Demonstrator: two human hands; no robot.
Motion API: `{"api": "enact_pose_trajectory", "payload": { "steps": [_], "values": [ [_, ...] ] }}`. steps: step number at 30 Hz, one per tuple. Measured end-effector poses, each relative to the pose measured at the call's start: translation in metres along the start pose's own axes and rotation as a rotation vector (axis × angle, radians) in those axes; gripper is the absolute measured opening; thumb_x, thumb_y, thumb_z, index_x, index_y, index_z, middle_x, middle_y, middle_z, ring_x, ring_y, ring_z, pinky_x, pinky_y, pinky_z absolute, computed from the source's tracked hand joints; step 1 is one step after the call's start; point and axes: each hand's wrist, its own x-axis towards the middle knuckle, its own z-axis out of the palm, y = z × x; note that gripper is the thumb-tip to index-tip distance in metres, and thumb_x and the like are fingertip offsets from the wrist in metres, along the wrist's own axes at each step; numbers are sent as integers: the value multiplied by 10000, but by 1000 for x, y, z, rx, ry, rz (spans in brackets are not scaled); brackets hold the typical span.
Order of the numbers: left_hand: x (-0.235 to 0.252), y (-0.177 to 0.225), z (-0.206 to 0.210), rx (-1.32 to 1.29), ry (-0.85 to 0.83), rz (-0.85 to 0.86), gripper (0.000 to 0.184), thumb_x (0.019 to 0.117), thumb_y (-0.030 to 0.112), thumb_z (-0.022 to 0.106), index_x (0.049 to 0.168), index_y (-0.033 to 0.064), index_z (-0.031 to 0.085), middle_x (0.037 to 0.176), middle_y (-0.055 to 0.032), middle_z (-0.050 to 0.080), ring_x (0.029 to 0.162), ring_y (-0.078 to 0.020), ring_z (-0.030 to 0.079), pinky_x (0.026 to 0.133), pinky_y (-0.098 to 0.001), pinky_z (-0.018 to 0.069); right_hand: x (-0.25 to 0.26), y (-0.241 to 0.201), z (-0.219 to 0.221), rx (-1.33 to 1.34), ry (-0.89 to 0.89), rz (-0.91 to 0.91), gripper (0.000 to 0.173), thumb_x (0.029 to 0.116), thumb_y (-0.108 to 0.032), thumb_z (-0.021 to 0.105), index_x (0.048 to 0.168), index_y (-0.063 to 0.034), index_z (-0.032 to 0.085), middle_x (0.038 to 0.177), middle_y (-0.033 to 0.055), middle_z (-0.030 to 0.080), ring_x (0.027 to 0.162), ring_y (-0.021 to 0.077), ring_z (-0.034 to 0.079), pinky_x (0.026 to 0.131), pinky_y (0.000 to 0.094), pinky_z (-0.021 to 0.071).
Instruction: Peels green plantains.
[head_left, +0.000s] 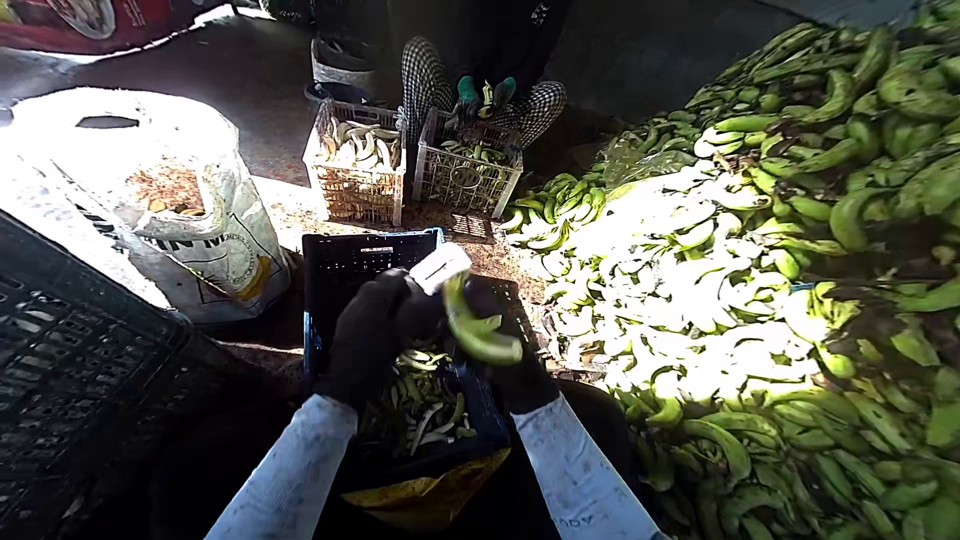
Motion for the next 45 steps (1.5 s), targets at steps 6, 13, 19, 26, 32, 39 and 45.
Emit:
{"api": "enact_pose_trajectory", "payload": {
  "steps": [6,13,19,26,32,39,45],
  "values": [
    [-10,-7,-5,-153,-8,-106,419,1016,412,566,1357,170,600,1178,-77,668,998,-211,669,850,-510,565,3,9,1,18,316,-21,306,1077,-312,383,1190,-120,592,834,24,665,698,92,652,617,259,575],
    [-9,1,11,117,-13,191,451,976,379,633,1381,181,634,1132,-132,682,1018,-323,663,886,-570,527,4,-15,-11,41,159,23,405,1101,-380,306,1118,-126,621,783,35,686,639,91,662,583,248,580],
    [11,-17,-14,120,126,-75,352,1010,271,623,1310,87,629,1297,-178,629,1124,-356,635,935,-596,507,-1,7,-7,96,-60,158,338,1056,-280,430,1281,-75,579,920,70,704,724,113,679,631,248,584],
    [-30,19,19,-471,1,-51,420,1029,391,548,1344,117,592,1050,-11,681,889,-79,648,799,-317,566,20,-16,3,-160,529,-268,341,1032,-384,476,1266,-144,541,938,20,672,771,102,664,677,289,585],
    [-49,43,52,-445,131,27,522,961,420,673,1334,58,622,1224,-76,649,1068,-125,635,916,-322,553,30,-28,29,-428,945,-520,476,1058,-339,465,1494,-172,374,1209,28,614,1038,83,609,864,328,546],
    [-20,18,21,-48,61,69,523,1012,449,535,1423,130,589,1299,-119,650,1183,-266,620,998,-517,499,17,-22,-2,-93,320,-247,269,1087,-335,381,1193,-184,577,884,-39,652,752,43,636,650,240,564],
    [18,-17,-7,132,6,181,447,1053,430,486,1386,162,616,1249,-104,666,1142,-271,641,976,-538,513,0,-23,1,-119,-148,153,216,1013,-169,458,1163,-106,600,944,2,695,853,68,672,792,259,579]
  ]
}}
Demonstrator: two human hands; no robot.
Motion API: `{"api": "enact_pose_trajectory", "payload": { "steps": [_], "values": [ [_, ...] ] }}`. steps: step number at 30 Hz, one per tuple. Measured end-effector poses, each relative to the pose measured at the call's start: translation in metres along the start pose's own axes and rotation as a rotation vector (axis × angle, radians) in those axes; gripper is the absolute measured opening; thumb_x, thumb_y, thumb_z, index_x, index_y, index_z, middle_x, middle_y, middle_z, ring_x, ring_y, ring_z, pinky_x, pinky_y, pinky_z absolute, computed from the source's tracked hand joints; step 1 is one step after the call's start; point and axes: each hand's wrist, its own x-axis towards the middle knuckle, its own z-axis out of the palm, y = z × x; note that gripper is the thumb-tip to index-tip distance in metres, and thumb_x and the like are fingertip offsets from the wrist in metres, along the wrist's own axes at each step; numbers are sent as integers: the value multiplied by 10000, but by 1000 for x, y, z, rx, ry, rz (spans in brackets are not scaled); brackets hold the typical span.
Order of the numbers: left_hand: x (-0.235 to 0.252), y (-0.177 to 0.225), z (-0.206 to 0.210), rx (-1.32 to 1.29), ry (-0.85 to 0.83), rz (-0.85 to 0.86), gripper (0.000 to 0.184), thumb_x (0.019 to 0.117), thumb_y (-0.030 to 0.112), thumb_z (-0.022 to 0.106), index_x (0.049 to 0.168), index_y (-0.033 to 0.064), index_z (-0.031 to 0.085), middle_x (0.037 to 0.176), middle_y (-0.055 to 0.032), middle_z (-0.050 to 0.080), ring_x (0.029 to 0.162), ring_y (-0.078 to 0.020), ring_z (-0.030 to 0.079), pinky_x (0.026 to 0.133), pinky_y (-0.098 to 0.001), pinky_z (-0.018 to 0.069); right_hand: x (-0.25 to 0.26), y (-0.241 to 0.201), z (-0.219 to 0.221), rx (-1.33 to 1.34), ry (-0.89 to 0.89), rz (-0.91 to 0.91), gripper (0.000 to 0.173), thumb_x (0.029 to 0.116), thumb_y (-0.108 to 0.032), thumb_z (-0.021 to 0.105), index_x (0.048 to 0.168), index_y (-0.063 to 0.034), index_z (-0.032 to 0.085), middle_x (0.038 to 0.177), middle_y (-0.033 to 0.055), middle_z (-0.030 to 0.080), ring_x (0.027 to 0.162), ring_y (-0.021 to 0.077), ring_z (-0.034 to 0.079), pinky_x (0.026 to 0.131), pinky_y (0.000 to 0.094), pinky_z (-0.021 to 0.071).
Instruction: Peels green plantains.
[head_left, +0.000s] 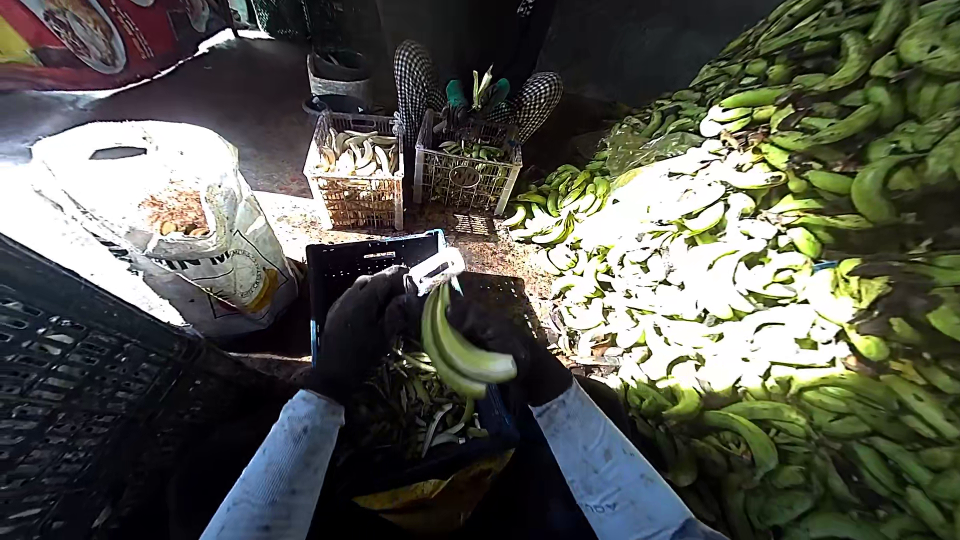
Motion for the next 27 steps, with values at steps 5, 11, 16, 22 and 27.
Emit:
{"api": "enact_pose_trajectory", "payload": {
  "steps": [5,11,16,22,27],
  "values": [
    [-1,-10,-2,-123,-22,-88,429,1032,412,546,1400,199,598,1207,-82,654,1065,-223,645,897,-503,543,-8,3,-4,11,119,78,290,1020,-154,410,1280,-101,526,948,31,678,800,96,671,712,267,587],
    [-10,-1,3,27,-134,7,442,984,340,623,1411,229,612,1191,-130,656,1087,-335,631,938,-597,491,-9,7,-10,-106,132,82,246,1013,-136,429,1192,-60,579,960,32,679,848,91,663,785,275,574],
    [-7,-10,0,-110,28,-159,419,1046,321,562,1418,130,578,1225,-139,648,1044,-269,657,894,-523,542,-4,13,-2,-113,156,70,365,997,-155,477,1349,-63,497,1029,37,662,889,82,655,815,265,566],
    [-24,16,22,-403,-99,-195,499,1024,497,507,1388,164,582,1189,-40,682,1012,-132,664,891,-433,562,11,13,-14,120,565,-247,307,1032,-353,456,1186,-147,624,925,17,675,806,101,657,711,294,579],
    [-36,36,46,-180,15,26,632,1003,595,482,1434,146,592,1170,-132,671,1070,-273,641,941,-526,514,22,9,-13,703,455,-422,434,1068,-470,322,1183,-172,615,1073,48,706,956,179,703,778,363,607]
  ]
}}
